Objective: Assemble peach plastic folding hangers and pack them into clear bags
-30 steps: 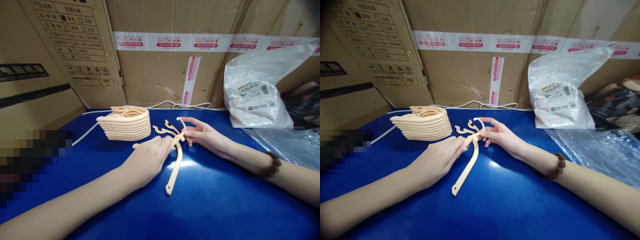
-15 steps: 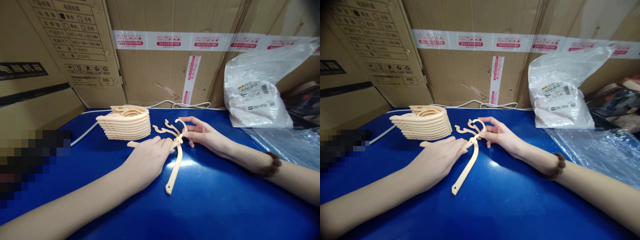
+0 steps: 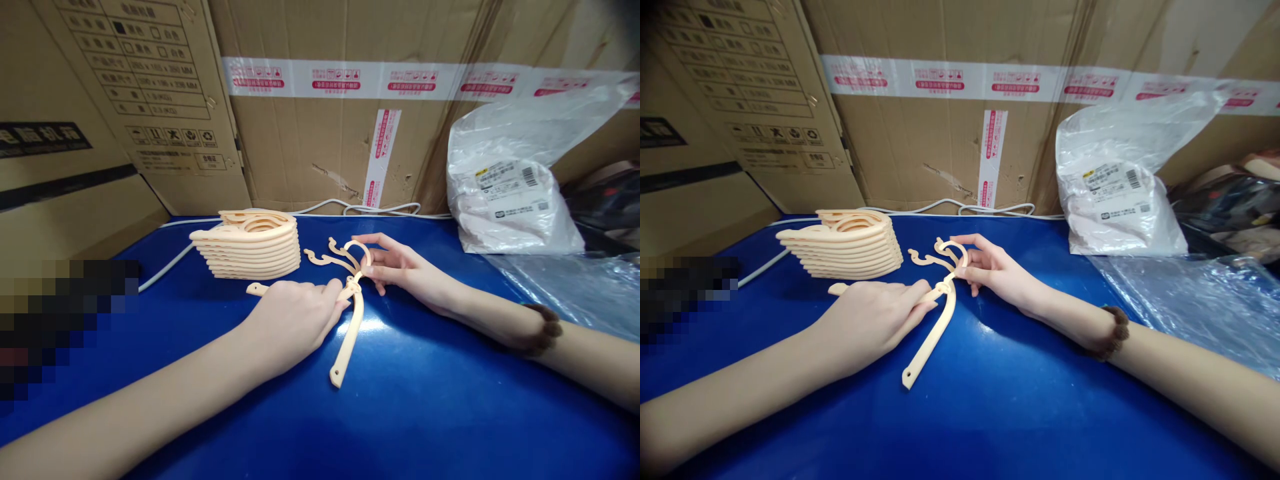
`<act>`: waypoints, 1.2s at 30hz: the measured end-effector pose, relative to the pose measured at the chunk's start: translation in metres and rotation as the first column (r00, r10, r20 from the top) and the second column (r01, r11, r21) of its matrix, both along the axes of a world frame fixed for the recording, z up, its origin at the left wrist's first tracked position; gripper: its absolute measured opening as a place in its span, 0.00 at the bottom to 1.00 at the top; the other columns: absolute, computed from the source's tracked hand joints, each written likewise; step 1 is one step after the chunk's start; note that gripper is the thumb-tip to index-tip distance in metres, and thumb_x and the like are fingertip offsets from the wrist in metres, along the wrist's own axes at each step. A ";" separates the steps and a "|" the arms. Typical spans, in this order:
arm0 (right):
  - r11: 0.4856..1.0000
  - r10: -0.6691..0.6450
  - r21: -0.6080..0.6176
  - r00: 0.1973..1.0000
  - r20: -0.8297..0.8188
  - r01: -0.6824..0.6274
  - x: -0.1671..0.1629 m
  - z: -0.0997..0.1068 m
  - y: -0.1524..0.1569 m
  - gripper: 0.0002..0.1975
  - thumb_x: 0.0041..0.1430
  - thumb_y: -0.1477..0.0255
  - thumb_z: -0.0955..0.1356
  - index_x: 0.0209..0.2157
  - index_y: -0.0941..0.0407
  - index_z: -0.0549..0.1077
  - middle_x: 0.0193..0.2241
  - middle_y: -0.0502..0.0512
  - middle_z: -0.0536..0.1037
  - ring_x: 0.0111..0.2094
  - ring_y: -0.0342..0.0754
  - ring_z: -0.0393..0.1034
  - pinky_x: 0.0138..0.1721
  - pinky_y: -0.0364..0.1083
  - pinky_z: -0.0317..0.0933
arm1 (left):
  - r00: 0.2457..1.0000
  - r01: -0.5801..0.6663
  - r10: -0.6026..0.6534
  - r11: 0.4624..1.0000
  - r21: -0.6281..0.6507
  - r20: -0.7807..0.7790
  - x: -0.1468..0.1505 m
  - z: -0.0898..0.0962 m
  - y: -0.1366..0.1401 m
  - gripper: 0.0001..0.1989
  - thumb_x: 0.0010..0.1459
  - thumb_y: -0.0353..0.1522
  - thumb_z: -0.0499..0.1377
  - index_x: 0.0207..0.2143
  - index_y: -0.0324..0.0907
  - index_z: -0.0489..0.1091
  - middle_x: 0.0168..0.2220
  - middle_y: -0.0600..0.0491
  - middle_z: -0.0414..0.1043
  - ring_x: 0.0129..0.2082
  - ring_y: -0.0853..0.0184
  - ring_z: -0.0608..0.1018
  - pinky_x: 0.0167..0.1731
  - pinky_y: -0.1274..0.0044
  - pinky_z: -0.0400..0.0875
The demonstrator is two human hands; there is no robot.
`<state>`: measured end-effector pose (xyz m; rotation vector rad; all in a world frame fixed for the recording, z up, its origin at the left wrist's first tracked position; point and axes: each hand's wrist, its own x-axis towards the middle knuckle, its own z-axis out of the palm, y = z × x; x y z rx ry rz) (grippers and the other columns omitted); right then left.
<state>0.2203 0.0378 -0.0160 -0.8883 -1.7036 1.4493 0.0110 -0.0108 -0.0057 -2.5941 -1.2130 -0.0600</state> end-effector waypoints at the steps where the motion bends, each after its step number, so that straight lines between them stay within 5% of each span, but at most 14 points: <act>1: 1.000 0.003 0.005 1.000 0.005 -0.004 0.000 0.000 0.000 0.24 0.58 0.74 0.69 0.55 0.54 0.61 0.30 0.47 0.71 0.27 0.40 0.63 0.26 0.41 0.61 | 1.000 0.007 -0.007 1.000 0.011 -0.004 0.000 0.000 0.000 0.15 0.70 0.36 0.45 0.34 0.39 0.65 0.25 0.51 0.75 0.23 0.61 0.79 0.17 0.78 0.54; 10: 0.998 0.016 0.054 0.999 0.039 -0.019 -0.001 -0.001 0.001 0.23 0.58 0.74 0.69 0.55 0.54 0.63 0.30 0.48 0.71 0.27 0.41 0.63 0.26 0.42 0.61 | 0.999 0.042 -0.041 0.998 0.037 -0.029 -0.001 -0.003 0.002 0.15 0.68 0.36 0.46 0.32 0.40 0.66 0.19 0.52 0.73 0.17 0.60 0.77 0.15 0.78 0.46; 36: 0.999 0.047 -0.003 0.997 0.054 -0.046 -0.001 -0.002 -0.001 0.25 0.57 0.74 0.68 0.56 0.56 0.65 0.29 0.47 0.69 0.24 0.39 0.60 0.23 0.41 0.56 | 0.996 0.093 -0.093 0.995 0.034 -0.003 -0.003 -0.004 0.000 0.14 0.68 0.35 0.46 0.32 0.40 0.65 0.19 0.52 0.73 0.17 0.62 0.76 0.15 0.78 0.49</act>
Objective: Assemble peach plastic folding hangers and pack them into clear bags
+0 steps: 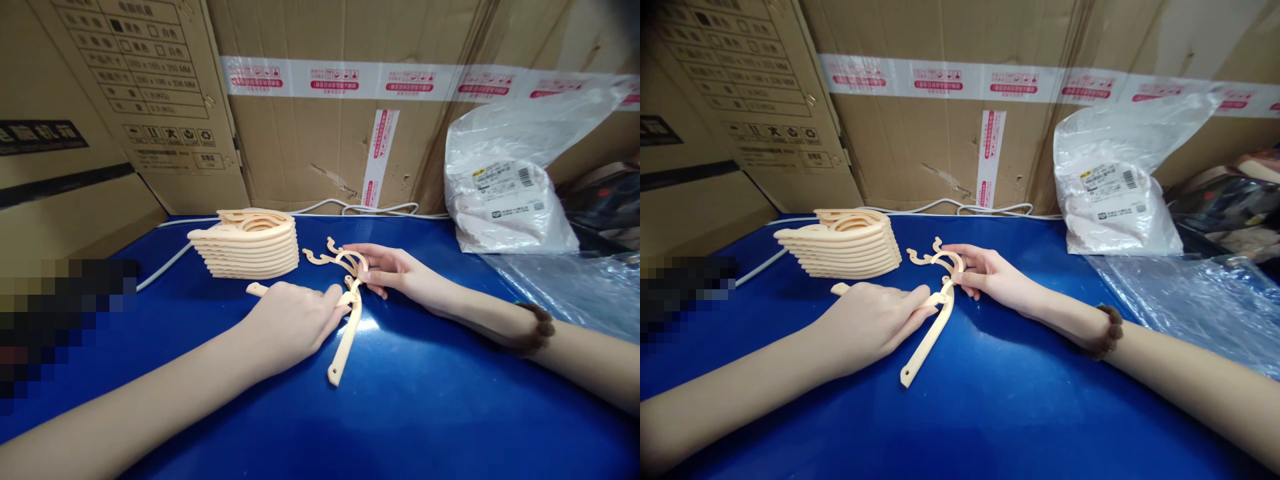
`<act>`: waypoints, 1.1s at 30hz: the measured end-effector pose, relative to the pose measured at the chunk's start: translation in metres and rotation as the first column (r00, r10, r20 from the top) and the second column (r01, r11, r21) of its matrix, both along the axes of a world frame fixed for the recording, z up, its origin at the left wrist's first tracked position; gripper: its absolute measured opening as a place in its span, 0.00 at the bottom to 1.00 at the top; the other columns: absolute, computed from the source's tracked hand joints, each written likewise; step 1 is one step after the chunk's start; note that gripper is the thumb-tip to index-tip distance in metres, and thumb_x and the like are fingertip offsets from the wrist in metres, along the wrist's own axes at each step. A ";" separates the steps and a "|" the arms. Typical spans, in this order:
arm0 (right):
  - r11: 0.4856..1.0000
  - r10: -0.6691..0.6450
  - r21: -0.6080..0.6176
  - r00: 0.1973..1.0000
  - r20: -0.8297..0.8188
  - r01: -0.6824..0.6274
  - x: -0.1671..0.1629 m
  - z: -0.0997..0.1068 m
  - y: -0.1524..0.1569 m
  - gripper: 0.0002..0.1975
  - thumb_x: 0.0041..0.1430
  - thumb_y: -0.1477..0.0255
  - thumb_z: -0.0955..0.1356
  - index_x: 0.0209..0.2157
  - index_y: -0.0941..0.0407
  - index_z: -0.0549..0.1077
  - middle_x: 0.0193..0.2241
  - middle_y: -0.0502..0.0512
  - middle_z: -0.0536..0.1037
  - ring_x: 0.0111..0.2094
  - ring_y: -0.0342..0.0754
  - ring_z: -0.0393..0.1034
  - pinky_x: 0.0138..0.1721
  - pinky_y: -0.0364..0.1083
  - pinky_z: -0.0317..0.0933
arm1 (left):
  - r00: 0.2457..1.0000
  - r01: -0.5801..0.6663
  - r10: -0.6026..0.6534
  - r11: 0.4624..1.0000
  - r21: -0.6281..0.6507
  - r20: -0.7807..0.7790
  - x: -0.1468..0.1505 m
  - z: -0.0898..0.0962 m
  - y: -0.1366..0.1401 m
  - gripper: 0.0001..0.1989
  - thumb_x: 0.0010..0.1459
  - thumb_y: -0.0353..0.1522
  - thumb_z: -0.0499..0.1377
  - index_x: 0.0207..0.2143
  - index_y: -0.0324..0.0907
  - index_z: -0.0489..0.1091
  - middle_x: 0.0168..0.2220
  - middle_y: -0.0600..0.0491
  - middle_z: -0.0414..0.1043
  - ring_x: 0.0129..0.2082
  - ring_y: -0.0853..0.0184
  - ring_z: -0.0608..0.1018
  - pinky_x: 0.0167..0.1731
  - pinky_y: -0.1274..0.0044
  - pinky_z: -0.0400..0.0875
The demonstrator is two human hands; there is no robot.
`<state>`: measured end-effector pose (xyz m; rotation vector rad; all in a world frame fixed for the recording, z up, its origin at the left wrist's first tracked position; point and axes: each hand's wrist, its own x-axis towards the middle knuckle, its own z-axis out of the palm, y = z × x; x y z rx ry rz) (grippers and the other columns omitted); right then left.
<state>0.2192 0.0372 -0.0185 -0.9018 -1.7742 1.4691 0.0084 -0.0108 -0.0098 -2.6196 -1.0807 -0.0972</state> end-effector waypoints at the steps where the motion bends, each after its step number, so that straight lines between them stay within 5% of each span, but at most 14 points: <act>1: 1.000 0.004 0.006 1.000 -0.005 -0.004 0.000 0.000 0.000 0.25 0.57 0.74 0.69 0.56 0.56 0.65 0.29 0.48 0.70 0.24 0.40 0.60 0.23 0.41 0.56 | 1.000 0.002 -0.002 1.000 0.001 0.000 0.000 0.001 0.000 0.13 0.68 0.34 0.46 0.32 0.40 0.64 0.19 0.53 0.72 0.17 0.62 0.76 0.14 0.78 0.48; 10: 1.000 -0.019 -0.010 0.998 -0.053 0.019 0.000 0.002 -0.001 0.27 0.56 0.73 0.71 0.56 0.56 0.63 0.28 0.47 0.71 0.24 0.39 0.61 0.23 0.40 0.57 | 0.995 -0.099 0.100 0.994 -0.043 0.018 0.001 0.011 -0.005 0.14 0.69 0.34 0.44 0.32 0.40 0.63 0.23 0.53 0.74 0.21 0.61 0.78 0.16 0.78 0.47; 16: 0.998 -0.025 -0.054 0.999 -0.026 0.023 -0.004 0.001 -0.003 0.40 0.52 0.72 0.73 0.63 0.57 0.54 0.28 0.48 0.75 0.25 0.41 0.64 0.24 0.41 0.57 | 0.978 -0.205 0.207 0.974 -0.099 0.009 0.002 0.016 -0.006 0.13 0.69 0.35 0.43 0.35 0.41 0.63 0.23 0.53 0.74 0.21 0.62 0.78 0.17 0.77 0.46; 20: 0.983 -0.137 0.140 0.980 0.146 0.117 -0.004 0.003 -0.009 0.19 0.60 0.66 0.68 0.50 0.60 0.70 0.21 0.47 0.73 0.20 0.40 0.62 0.23 0.42 0.55 | 0.974 -0.217 0.223 0.968 -0.123 0.037 0.001 0.017 -0.005 0.12 0.69 0.35 0.43 0.39 0.41 0.63 0.26 0.53 0.76 0.24 0.60 0.79 0.18 0.76 0.46; 23: 0.889 -0.225 0.457 0.909 0.350 0.044 -0.004 0.004 -0.019 0.13 0.65 0.66 0.63 0.35 0.58 0.75 0.20 0.48 0.72 0.21 0.41 0.63 0.24 0.42 0.54 | 0.970 -0.226 0.235 0.964 -0.138 0.055 0.000 0.017 -0.003 0.12 0.69 0.35 0.43 0.43 0.42 0.63 0.27 0.52 0.76 0.25 0.58 0.79 0.18 0.76 0.47; 26: 0.733 -0.224 0.649 0.829 0.513 -0.203 -0.006 0.004 -0.029 0.10 0.65 0.70 0.62 0.35 0.57 0.74 0.27 0.51 0.76 0.27 0.42 0.67 0.30 0.42 0.56 | 0.961 -0.242 0.261 0.952 -0.186 0.089 -0.001 0.017 -0.003 0.11 0.68 0.35 0.44 0.47 0.42 0.62 0.27 0.52 0.75 0.26 0.57 0.79 0.19 0.75 0.49; 30: 0.597 -0.250 0.708 0.752 0.610 -0.376 -0.009 0.006 -0.036 0.13 0.67 0.66 0.61 0.34 0.58 0.71 0.31 0.54 0.74 0.31 0.45 0.66 0.33 0.44 0.58 | 0.928 -0.175 0.285 0.901 -0.397 0.239 -0.005 0.017 -0.001 0.10 0.68 0.35 0.44 0.47 0.42 0.60 0.29 0.53 0.73 0.26 0.60 0.77 0.23 0.75 0.58; 33: 0.596 -0.244 0.687 0.721 0.649 -0.417 -0.008 0.012 -0.037 0.13 0.66 0.62 0.63 0.34 0.57 0.69 0.31 0.53 0.71 0.32 0.46 0.65 0.33 0.44 0.57 | 0.854 0.004 0.299 0.815 -0.580 0.426 -0.009 0.015 0.003 0.09 0.68 0.36 0.44 0.45 0.43 0.59 0.30 0.55 0.71 0.26 0.66 0.74 0.26 0.76 0.64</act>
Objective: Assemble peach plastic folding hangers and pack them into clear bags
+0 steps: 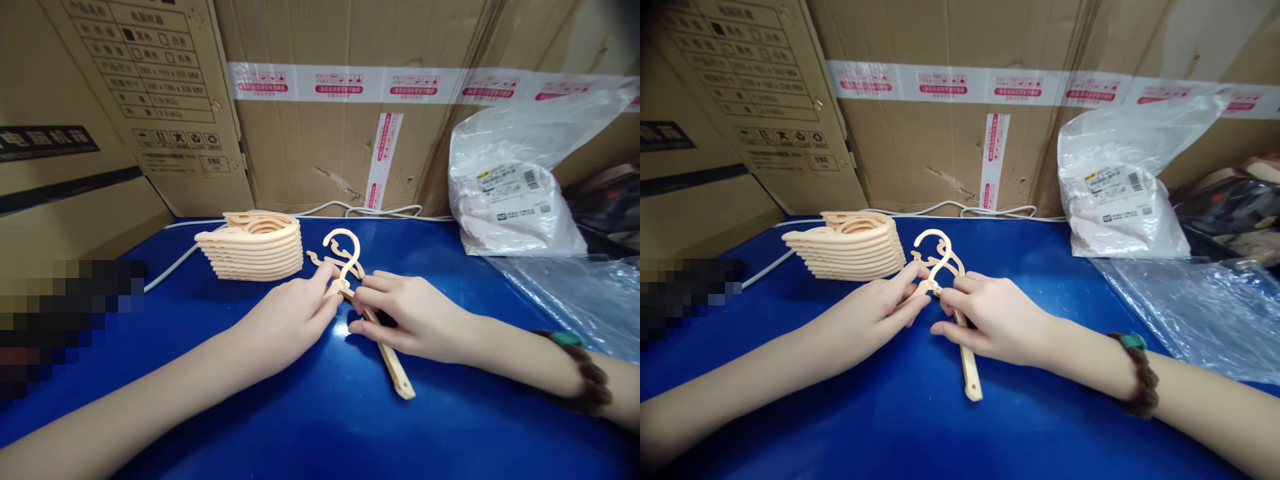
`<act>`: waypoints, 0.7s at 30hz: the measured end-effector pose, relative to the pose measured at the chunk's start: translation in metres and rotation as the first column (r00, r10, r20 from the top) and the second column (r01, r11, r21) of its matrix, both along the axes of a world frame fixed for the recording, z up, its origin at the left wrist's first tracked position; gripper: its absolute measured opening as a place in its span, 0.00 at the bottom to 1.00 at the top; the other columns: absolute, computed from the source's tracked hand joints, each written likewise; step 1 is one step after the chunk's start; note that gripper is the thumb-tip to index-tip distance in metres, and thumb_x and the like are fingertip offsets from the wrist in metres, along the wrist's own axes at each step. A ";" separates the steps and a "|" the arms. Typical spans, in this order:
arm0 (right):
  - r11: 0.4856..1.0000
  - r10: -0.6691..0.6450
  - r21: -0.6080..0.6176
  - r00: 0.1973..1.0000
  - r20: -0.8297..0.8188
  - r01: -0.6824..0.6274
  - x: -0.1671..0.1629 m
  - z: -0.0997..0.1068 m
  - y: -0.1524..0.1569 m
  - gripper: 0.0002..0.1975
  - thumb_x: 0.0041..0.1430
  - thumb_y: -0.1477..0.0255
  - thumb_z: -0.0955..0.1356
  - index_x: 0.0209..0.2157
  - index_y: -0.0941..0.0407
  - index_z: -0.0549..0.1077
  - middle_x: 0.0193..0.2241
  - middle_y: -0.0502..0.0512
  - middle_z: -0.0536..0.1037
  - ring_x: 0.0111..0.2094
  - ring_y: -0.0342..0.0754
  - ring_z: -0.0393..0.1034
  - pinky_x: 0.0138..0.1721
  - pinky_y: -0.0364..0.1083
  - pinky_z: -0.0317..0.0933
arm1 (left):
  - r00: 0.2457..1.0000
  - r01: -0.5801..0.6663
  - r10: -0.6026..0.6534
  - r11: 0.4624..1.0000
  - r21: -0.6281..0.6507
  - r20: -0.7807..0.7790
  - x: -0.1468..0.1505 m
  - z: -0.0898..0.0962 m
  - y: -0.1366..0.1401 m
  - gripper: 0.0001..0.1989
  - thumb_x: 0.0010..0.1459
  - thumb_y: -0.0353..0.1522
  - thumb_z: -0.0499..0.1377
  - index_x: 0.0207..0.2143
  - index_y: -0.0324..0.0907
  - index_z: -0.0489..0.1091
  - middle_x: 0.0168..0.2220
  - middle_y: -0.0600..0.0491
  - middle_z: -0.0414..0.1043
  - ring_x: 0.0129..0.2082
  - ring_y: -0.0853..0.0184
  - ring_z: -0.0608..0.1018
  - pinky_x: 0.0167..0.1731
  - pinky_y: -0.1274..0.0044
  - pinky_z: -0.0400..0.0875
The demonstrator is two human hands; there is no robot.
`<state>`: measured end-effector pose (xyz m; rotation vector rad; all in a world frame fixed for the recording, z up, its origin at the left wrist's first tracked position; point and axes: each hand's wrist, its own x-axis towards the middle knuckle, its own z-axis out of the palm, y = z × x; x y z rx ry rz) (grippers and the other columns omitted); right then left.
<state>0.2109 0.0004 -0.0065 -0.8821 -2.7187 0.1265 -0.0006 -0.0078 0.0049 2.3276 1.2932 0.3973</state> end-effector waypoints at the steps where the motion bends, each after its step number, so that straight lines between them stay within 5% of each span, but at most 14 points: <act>1: 1.000 -0.010 -0.011 1.000 0.011 0.010 0.001 0.002 0.000 0.12 0.65 0.62 0.64 0.34 0.56 0.69 0.31 0.52 0.71 0.32 0.46 0.65 0.33 0.44 0.57 | 0.996 0.022 -0.015 0.997 -0.070 0.088 -0.001 -0.001 0.002 0.09 0.68 0.37 0.45 0.44 0.44 0.59 0.29 0.56 0.70 0.25 0.68 0.72 0.25 0.77 0.64; 5: 0.993 -0.082 -0.077 0.994 0.078 0.088 0.005 0.012 0.000 0.01 0.61 0.73 0.65 0.34 0.55 0.68 0.33 0.52 0.71 0.32 0.45 0.66 0.32 0.43 0.57 | 0.930 0.100 0.031 0.937 -0.334 0.367 -0.001 -0.006 0.010 0.11 0.65 0.41 0.50 0.39 0.44 0.61 0.29 0.57 0.67 0.25 0.71 0.70 0.16 0.84 0.62; 11: 0.979 -0.189 -0.053 0.971 0.145 0.198 0.010 0.013 0.000 0.07 0.53 0.80 0.64 0.35 0.56 0.63 0.32 0.53 0.72 0.30 0.46 0.67 0.29 0.43 0.57 | 0.809 0.152 0.165 0.868 -0.472 0.564 0.005 -0.012 0.022 0.12 0.56 0.41 0.57 0.32 0.40 0.64 0.29 0.53 0.68 0.27 0.69 0.72 0.15 0.84 0.68; 21: 0.965 -0.260 0.056 0.962 0.088 0.256 0.005 0.001 -0.003 0.15 0.55 0.79 0.62 0.46 0.61 0.63 0.35 0.58 0.76 0.32 0.50 0.73 0.30 0.44 0.60 | 0.779 0.053 0.336 0.805 -0.591 0.529 0.007 -0.007 0.019 0.07 0.59 0.34 0.58 0.37 0.39 0.66 0.25 0.55 0.70 0.25 0.70 0.75 0.21 0.81 0.74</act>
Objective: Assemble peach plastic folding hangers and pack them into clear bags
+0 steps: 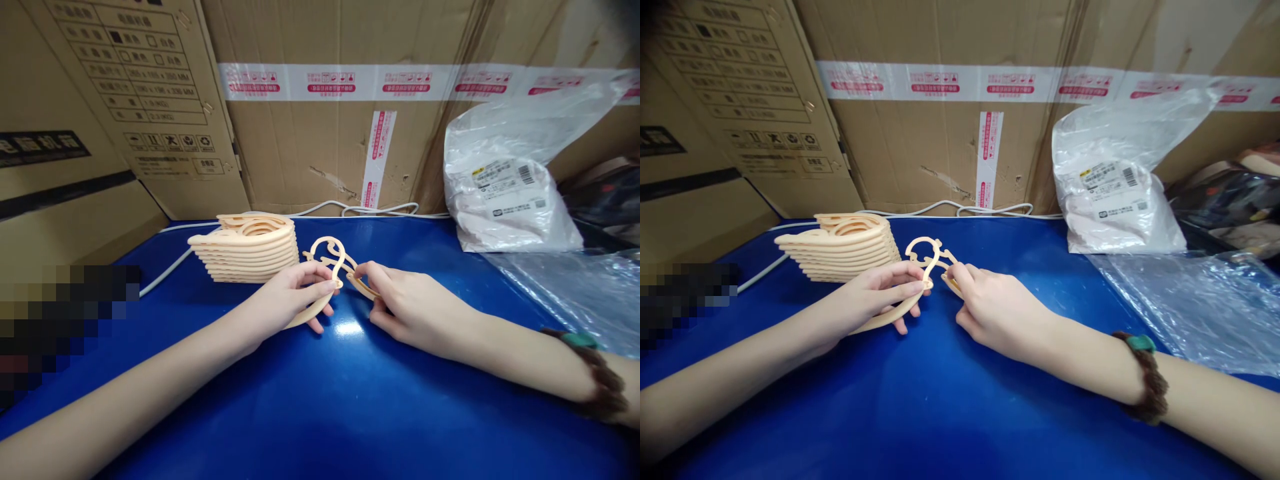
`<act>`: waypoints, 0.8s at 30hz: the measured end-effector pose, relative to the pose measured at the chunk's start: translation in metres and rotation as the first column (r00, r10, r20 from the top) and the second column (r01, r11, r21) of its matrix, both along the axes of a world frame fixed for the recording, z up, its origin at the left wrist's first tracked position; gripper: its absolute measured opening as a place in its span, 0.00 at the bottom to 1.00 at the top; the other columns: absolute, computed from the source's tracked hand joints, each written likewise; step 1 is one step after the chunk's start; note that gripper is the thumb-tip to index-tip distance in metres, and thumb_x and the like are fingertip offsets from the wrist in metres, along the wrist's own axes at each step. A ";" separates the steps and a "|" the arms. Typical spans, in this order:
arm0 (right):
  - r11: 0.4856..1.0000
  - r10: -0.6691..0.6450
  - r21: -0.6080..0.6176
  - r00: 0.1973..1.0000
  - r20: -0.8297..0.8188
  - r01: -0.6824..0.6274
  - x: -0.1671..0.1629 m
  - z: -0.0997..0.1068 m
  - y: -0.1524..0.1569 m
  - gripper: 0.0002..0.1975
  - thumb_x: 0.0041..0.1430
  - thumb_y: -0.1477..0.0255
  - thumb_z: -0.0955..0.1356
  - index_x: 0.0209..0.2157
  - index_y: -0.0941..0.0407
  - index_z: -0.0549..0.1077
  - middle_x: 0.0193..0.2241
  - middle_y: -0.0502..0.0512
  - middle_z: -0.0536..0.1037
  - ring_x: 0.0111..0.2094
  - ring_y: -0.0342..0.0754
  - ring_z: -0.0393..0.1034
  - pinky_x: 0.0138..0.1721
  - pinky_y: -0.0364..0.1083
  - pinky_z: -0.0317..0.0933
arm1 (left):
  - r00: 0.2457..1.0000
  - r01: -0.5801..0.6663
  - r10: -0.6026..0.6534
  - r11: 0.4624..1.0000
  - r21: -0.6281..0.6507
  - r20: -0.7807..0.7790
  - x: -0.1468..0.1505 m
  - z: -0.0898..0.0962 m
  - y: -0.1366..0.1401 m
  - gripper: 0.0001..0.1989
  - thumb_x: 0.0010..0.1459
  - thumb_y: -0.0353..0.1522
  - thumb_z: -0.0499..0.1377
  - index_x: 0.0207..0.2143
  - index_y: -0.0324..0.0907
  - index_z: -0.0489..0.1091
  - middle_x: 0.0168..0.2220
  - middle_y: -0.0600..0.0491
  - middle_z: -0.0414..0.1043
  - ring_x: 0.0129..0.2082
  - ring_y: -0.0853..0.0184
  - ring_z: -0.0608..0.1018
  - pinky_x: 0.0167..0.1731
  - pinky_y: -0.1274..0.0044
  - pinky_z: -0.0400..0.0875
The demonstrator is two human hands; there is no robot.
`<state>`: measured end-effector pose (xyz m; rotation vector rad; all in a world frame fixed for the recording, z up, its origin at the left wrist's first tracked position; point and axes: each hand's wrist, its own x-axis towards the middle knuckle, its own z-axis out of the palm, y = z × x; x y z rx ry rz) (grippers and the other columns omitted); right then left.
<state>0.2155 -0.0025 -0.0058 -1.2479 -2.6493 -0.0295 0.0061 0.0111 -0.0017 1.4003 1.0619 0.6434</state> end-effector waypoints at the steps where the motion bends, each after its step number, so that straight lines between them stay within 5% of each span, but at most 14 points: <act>1: 1.000 0.005 0.026 1.000 0.001 -0.005 0.000 -0.002 0.000 0.14 0.56 0.79 0.61 0.46 0.61 0.63 0.35 0.58 0.76 0.31 0.50 0.74 0.29 0.44 0.60 | 1.000 -0.006 0.006 1.000 -0.006 -0.001 0.000 0.001 0.000 0.07 0.59 0.33 0.58 0.37 0.39 0.66 0.24 0.55 0.71 0.25 0.70 0.75 0.21 0.81 0.74; 6: 0.983 0.059 0.170 0.993 0.099 -0.076 -0.002 -0.011 0.001 0.08 0.66 0.73 0.57 0.41 0.59 0.66 0.28 0.54 0.77 0.24 0.48 0.73 0.22 0.44 0.50 | 0.999 -0.045 0.045 0.999 -0.026 0.007 0.002 0.005 -0.001 0.03 0.61 0.31 0.55 0.35 0.39 0.63 0.27 0.55 0.71 0.23 0.72 0.74 0.20 0.82 0.73; 12: 0.933 0.091 0.332 0.983 0.157 -0.139 0.000 -0.017 0.006 0.20 0.71 0.61 0.54 0.33 0.57 0.67 0.19 0.51 0.75 0.17 0.46 0.70 0.19 0.45 0.39 | 0.999 -0.054 0.054 0.998 -0.012 0.003 0.003 0.009 -0.003 0.03 0.61 0.30 0.54 0.35 0.40 0.62 0.31 0.55 0.71 0.21 0.74 0.73 0.18 0.83 0.68; 24: 0.986 0.086 0.140 0.994 0.065 -0.094 -0.001 -0.012 0.009 0.12 0.70 0.67 0.59 0.34 0.57 0.66 0.28 0.52 0.78 0.26 0.45 0.73 0.23 0.42 0.50 | 0.999 -0.050 0.050 0.999 -0.015 -0.005 0.000 0.008 -0.002 0.07 0.62 0.35 0.57 0.40 0.40 0.68 0.29 0.57 0.71 0.18 0.77 0.71 0.16 0.85 0.62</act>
